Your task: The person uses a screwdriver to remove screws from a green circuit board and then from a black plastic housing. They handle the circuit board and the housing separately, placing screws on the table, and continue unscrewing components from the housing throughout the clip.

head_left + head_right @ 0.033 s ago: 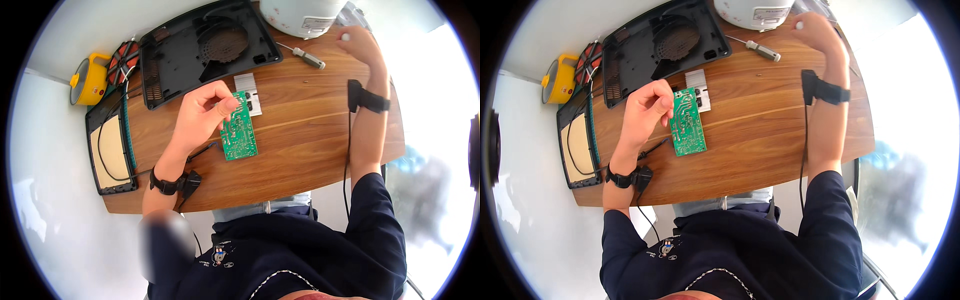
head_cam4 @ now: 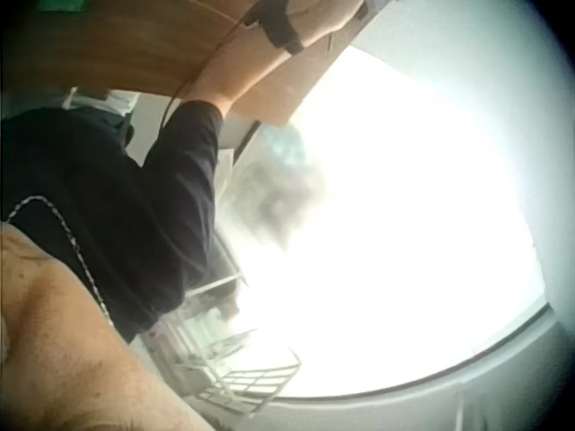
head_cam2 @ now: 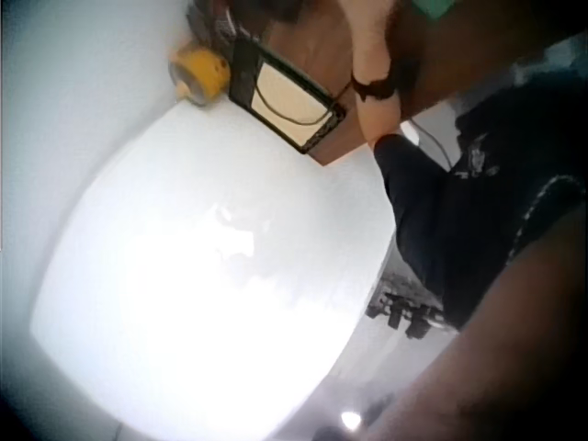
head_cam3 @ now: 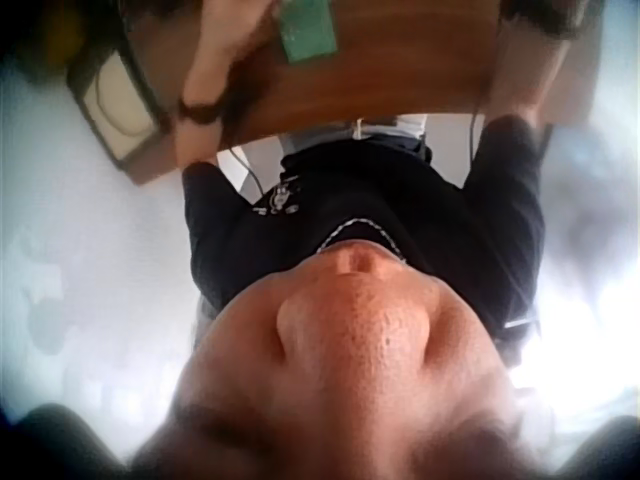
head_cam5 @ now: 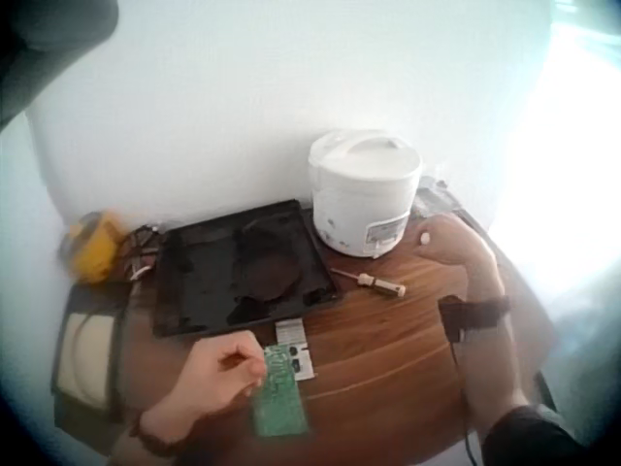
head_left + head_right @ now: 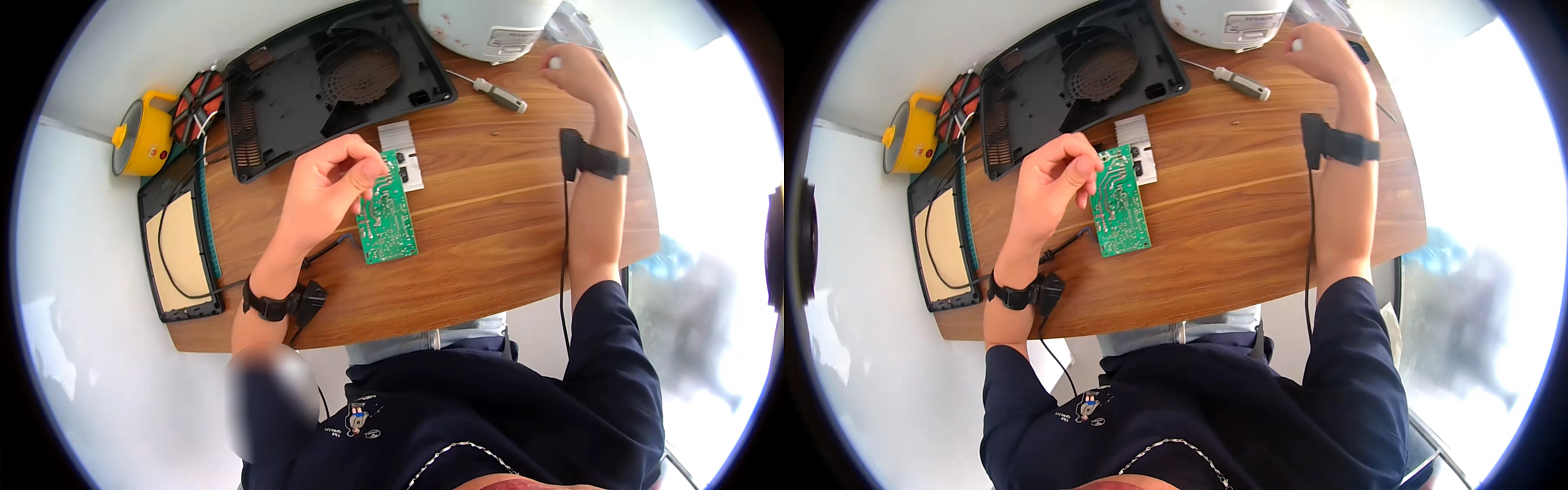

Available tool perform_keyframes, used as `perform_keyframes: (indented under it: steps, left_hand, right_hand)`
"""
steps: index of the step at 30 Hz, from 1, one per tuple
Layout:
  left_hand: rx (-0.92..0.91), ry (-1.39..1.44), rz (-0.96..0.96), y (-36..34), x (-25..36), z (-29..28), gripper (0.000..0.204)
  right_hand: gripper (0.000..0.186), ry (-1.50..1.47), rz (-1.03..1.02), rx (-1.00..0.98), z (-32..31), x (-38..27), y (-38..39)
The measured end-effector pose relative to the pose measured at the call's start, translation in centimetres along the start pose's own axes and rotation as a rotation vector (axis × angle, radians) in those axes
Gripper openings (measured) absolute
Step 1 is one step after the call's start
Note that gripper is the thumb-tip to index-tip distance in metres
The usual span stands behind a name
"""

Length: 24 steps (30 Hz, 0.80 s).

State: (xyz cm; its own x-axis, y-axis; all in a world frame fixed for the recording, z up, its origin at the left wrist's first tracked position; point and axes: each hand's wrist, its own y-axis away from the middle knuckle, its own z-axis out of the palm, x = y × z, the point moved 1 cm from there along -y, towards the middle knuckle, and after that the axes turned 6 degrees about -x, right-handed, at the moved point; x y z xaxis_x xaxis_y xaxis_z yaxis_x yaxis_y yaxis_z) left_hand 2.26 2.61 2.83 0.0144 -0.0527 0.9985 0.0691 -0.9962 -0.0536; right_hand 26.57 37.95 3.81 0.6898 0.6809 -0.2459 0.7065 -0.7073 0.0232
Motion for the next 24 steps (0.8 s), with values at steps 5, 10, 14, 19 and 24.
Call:
perform_keyframes:
  steps: [5,10,14,19,24]
  left_hand:
    - [0.04,-0.009,-0.072,0.5,0.5,-0.1,0.022]
    - [0.009,-0.015,-0.107,0.5,0.3,-0.1,0.021]
    - [-0.027,-0.026,-0.129,0.6,0.3,0.1,0.019]
    - [-0.051,-0.05,-0.139,0.4,0.0,0.1,0.019]
    - [-0.043,-0.099,-0.192,0.6,0.4,-0.2,0.019]
  right_hand:
    - [0.014,-0.078,0.004,-0.113,2.4,-0.5,-1.0]
    - [0.013,-0.136,-0.009,-0.229,2.9,-1.3,-1.2]
    - [0.011,-0.169,-0.006,-0.296,2.7,-2.0,-1.2]
    - [0.011,-0.237,-0.11,-0.27,-0.3,-5.7,1.1]
    - [0.008,0.06,-0.296,-0.291,3.1,-8.7,0.9]
